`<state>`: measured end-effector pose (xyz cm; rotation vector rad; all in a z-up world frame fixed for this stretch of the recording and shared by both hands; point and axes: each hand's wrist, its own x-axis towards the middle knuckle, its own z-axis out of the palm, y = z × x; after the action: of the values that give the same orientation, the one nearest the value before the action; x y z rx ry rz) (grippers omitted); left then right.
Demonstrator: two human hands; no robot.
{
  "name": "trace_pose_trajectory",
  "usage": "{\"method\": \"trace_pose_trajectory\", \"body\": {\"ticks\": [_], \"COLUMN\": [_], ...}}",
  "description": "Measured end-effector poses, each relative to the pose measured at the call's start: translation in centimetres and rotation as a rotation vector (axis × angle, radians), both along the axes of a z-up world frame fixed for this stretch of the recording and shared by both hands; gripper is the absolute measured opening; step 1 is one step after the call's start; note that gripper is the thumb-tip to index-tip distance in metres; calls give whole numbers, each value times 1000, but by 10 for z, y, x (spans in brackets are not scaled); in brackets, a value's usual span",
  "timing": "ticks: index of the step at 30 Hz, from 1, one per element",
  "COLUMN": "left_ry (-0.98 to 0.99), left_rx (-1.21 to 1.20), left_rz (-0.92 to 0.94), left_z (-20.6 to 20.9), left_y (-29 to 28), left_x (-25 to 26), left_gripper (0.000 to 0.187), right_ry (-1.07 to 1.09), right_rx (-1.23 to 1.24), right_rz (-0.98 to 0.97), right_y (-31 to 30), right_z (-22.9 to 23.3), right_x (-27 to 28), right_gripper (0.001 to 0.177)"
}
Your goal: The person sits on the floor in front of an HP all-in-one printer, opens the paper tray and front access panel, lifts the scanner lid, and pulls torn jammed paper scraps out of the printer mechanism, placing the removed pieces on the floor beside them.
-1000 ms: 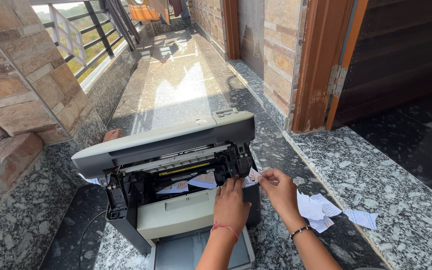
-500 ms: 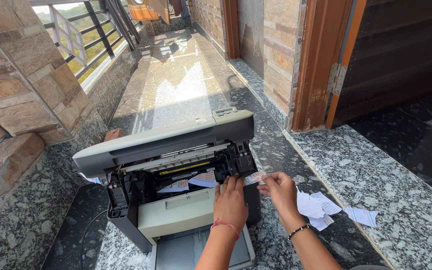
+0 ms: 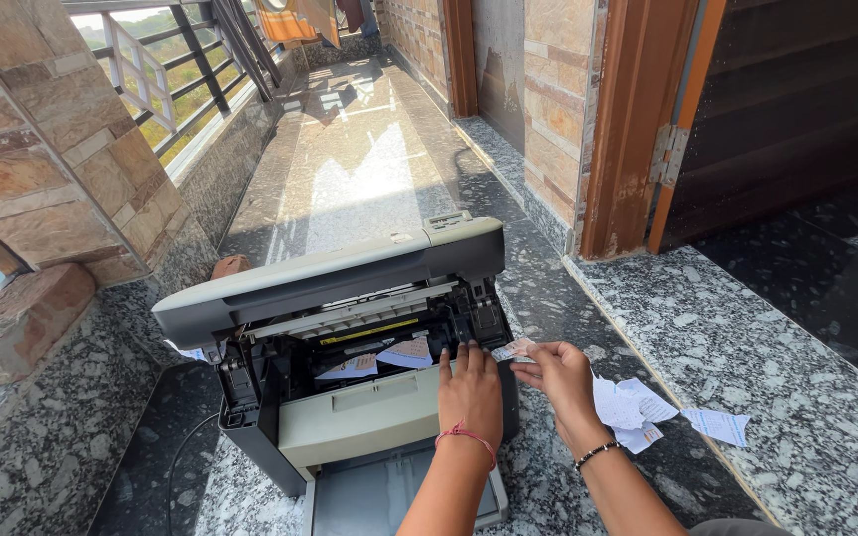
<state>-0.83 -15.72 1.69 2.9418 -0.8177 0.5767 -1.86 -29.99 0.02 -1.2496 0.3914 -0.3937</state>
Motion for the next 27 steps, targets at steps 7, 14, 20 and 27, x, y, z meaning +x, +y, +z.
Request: {"method": "trace_pose_trajectory", "body": {"ticks": [7, 14, 20, 27], "left_ry": [22, -1, 176, 476], "left_rx": [5, 80, -136, -371], "left_rz": [-2, 18, -47, -61], "left_z": [3, 3, 13, 39], "left_y": [-1, -6, 12, 28], "left_x": [1, 4, 9, 11], "left_gripper": [48, 47, 55, 72], "right_ry": [-8, -52, -31, -34], "right_rx": [50, 122, 120, 119], "right_rz": [12, -16, 15, 38], "right_y": [-5, -28, -33, -38], "right_z": [0, 13, 17, 18], "right_x": [-1, -4, -14, -21], "right_gripper": [20, 19, 20, 19]}}
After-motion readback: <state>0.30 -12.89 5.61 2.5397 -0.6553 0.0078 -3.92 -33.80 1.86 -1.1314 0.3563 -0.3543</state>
